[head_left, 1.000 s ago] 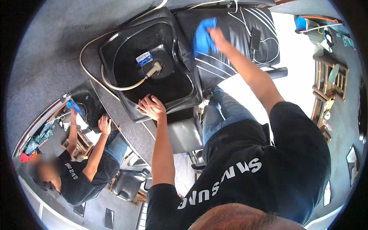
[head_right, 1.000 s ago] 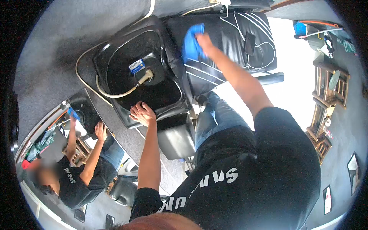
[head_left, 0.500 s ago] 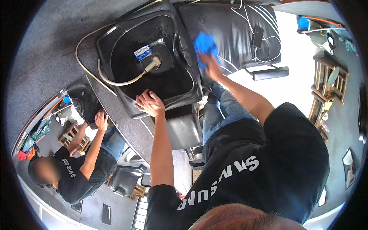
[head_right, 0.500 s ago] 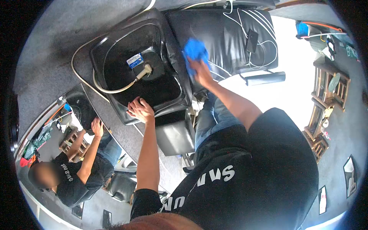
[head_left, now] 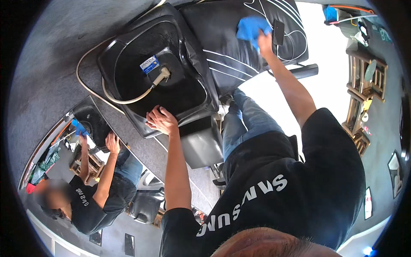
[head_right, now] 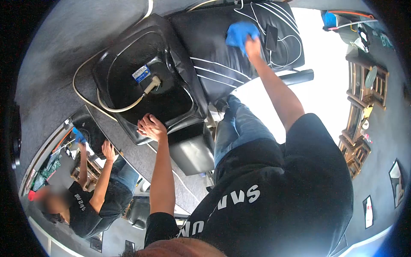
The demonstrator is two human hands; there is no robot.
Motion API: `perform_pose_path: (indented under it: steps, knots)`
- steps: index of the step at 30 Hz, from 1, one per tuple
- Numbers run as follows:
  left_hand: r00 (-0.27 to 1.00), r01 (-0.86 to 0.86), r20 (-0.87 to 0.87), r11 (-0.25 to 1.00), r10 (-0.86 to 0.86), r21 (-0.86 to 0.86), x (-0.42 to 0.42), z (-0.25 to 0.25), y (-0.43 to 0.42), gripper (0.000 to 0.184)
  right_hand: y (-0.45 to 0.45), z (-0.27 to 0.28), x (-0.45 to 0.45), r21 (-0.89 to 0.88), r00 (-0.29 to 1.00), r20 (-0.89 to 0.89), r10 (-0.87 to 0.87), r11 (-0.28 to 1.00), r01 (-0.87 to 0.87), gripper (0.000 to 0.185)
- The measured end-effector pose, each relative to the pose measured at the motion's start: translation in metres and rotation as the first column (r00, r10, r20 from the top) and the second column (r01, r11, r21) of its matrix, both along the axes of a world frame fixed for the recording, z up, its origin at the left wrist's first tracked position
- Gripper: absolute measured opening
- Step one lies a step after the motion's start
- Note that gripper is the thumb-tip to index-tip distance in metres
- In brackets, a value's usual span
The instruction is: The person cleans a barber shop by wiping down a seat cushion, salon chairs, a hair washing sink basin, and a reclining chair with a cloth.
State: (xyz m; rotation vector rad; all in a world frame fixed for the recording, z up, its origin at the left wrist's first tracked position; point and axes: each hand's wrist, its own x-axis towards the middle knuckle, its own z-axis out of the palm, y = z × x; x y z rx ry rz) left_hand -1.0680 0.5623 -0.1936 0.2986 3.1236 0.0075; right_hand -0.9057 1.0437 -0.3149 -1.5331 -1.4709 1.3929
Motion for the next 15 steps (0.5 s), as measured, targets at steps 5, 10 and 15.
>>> perform_pose_path:
  steps: [5,10,15]
  knots:
    - [0.999,0.029,-0.015,0.999,-0.029,0.015,0.000,-0.001,-0.001,0.036,-0.037,-0.055,-0.091,0.140,0.569,0.721,0.395,0.721,-0.678,0.077]
    - [1.000,0.018,-0.005,1.000,-0.018,0.013,0.000,-0.001,0.000,0.038,-0.186,0.002,-0.001,0.108,0.410,0.743,0.529,0.510,-0.853,0.090]
    - [1.000,-0.003,0.014,1.000,0.003,-0.002,0.000,0.002,0.000,0.040,-0.265,0.020,0.102,-0.093,0.502,0.511,0.697,0.626,-0.774,0.090]
